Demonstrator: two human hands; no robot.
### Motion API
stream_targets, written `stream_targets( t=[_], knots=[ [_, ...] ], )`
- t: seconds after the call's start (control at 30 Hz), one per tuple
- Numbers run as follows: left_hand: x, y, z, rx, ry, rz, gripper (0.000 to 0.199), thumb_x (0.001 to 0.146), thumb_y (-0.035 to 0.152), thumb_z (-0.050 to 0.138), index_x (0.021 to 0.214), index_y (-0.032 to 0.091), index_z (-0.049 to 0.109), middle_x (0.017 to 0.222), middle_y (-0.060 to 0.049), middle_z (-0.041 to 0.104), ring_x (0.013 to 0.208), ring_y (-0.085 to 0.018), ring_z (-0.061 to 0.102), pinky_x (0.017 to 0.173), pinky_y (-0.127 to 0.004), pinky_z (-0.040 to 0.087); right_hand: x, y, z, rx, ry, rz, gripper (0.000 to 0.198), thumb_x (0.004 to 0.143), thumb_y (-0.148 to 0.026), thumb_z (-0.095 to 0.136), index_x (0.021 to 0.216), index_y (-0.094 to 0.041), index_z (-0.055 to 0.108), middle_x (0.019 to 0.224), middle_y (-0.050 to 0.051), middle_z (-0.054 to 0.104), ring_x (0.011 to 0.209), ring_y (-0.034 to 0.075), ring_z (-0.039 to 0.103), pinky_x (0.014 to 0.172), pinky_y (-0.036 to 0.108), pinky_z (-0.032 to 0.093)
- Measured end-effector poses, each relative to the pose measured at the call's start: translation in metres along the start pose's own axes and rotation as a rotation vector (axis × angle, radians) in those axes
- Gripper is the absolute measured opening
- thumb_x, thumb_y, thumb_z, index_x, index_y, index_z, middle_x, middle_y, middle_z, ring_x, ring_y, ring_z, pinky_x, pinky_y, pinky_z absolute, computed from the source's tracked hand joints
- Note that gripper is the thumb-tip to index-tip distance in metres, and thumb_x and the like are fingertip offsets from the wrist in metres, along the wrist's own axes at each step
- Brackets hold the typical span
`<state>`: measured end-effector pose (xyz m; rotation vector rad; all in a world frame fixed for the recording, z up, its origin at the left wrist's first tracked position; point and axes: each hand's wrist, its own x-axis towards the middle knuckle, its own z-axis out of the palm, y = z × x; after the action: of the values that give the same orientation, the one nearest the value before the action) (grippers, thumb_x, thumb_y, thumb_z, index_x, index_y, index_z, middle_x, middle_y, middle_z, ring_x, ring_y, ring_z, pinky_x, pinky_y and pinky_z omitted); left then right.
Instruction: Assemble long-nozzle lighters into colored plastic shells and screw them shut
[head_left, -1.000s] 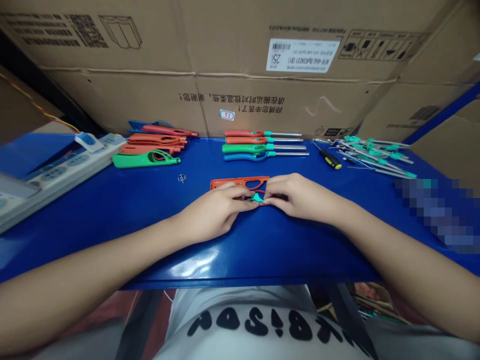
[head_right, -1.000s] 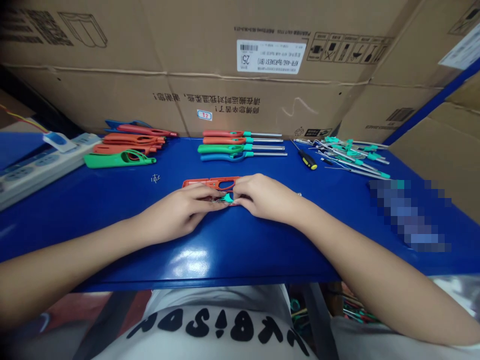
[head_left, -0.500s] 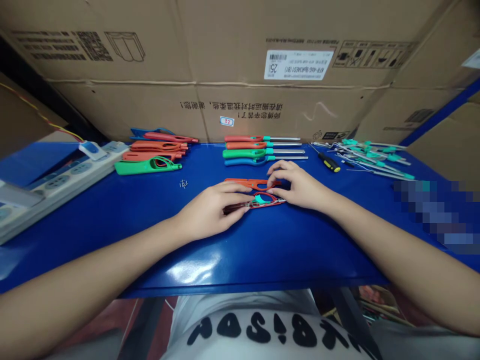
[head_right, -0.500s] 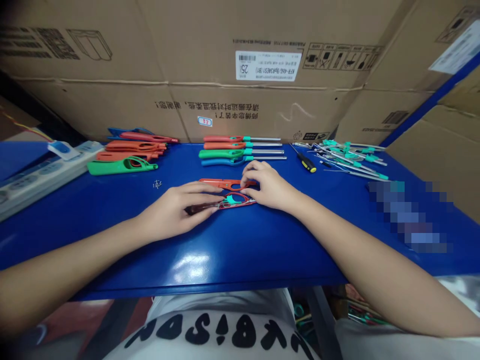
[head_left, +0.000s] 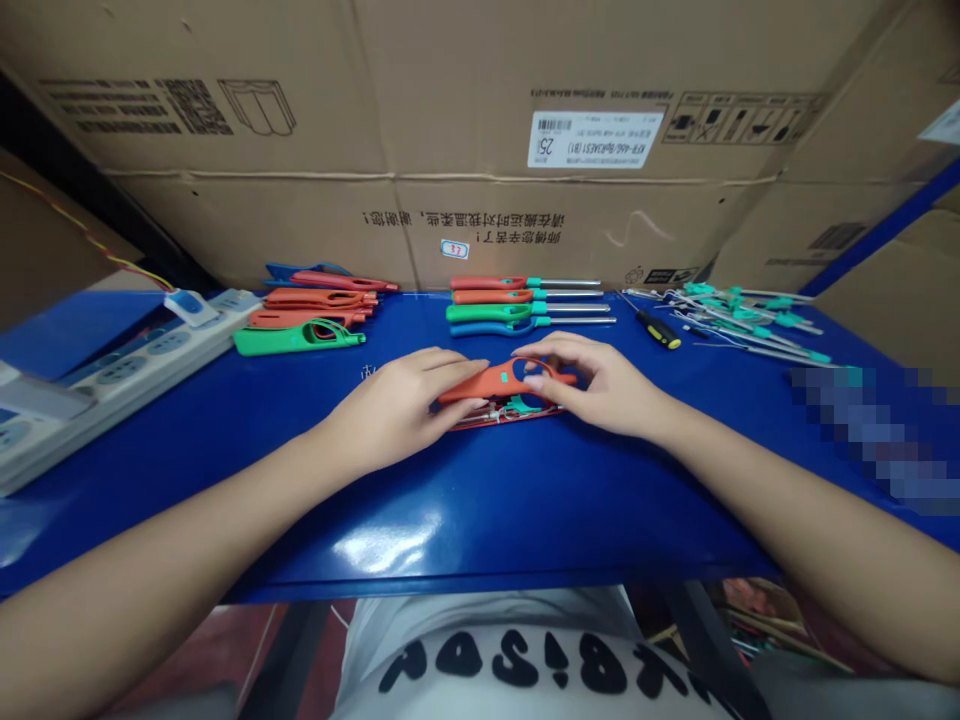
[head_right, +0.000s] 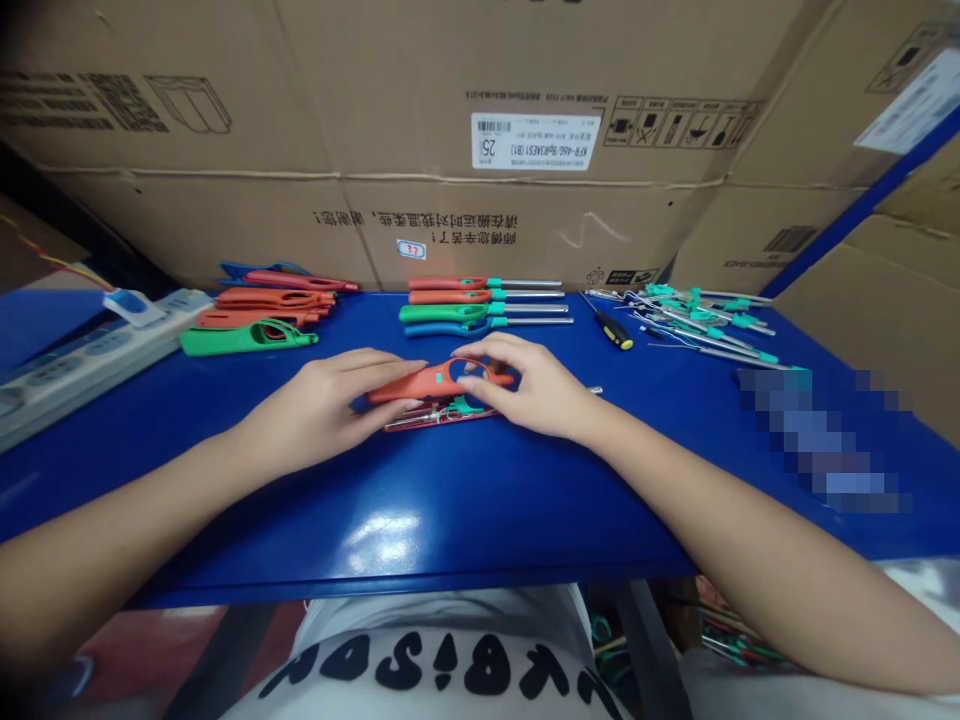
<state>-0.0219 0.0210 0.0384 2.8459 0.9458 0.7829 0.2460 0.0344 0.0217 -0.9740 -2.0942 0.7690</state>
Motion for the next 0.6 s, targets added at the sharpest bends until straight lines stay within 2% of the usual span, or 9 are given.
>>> stream_targets(
  t=[0.07, 0.13, 0.4, 0.6],
  knots=[
    [0.0004, 0.0029, -0.0027, -0.064, -0.058, -0.049, 0.032, 0.096, 0.031, 0.062, 0.122, 0.013, 0.068, 0.11, -0.01, 0.074, 0.098, -0.023, 0.07, 0.085, -0.034, 0.056, -0.0013, -0.0007, -0.0024, -0.18, -0.068, -0.147, 0.038, 0.086, -0.035, 0.073, 0.121, -0.02, 0.067, 0.112, 0.009, 0.07, 0.1, 0.022, 0.066, 0.087, 0.037, 0.052],
    [0.0011, 0.004, -0.004, -0.117, -0.119, -0.095, 0.03, 0.094, 0.034, 0.064, 0.117, 0.015, 0.069, 0.105, -0.007, 0.075, 0.092, -0.022, 0.07, 0.08, -0.032, 0.055, -0.0019, -0.0006, -0.0036, -0.276, -0.14, -0.203, 0.037, 0.087, -0.034, 0.073, 0.12, -0.019, 0.067, 0.111, 0.009, 0.07, 0.1, 0.023, 0.065, 0.088, 0.038, 0.049],
    [0.0022, 0.0033, -0.0008, -0.118, -0.261, -0.214, 0.025, 0.086, 0.03, 0.071, 0.108, 0.017, 0.071, 0.105, -0.006, 0.072, 0.097, -0.024, 0.067, 0.08, -0.034, 0.051, -0.0041, 0.0017, 0.0003, -0.38, -0.232, -0.129, 0.031, 0.091, -0.041, 0.068, 0.117, -0.024, 0.067, 0.118, 0.006, 0.066, 0.111, 0.024, 0.06, 0.096, 0.043, 0.038],
    [0.0014, 0.0048, -0.0007, -0.138, -0.277, -0.225, 0.024, 0.089, 0.032, 0.067, 0.11, 0.019, 0.071, 0.102, -0.005, 0.071, 0.097, -0.023, 0.066, 0.081, -0.033, 0.05, -0.0035, 0.0059, -0.0008, -0.348, -0.255, -0.108, 0.033, 0.091, -0.042, 0.068, 0.117, -0.023, 0.066, 0.117, 0.007, 0.065, 0.112, 0.025, 0.059, 0.097, 0.043, 0.038]
  ],
)
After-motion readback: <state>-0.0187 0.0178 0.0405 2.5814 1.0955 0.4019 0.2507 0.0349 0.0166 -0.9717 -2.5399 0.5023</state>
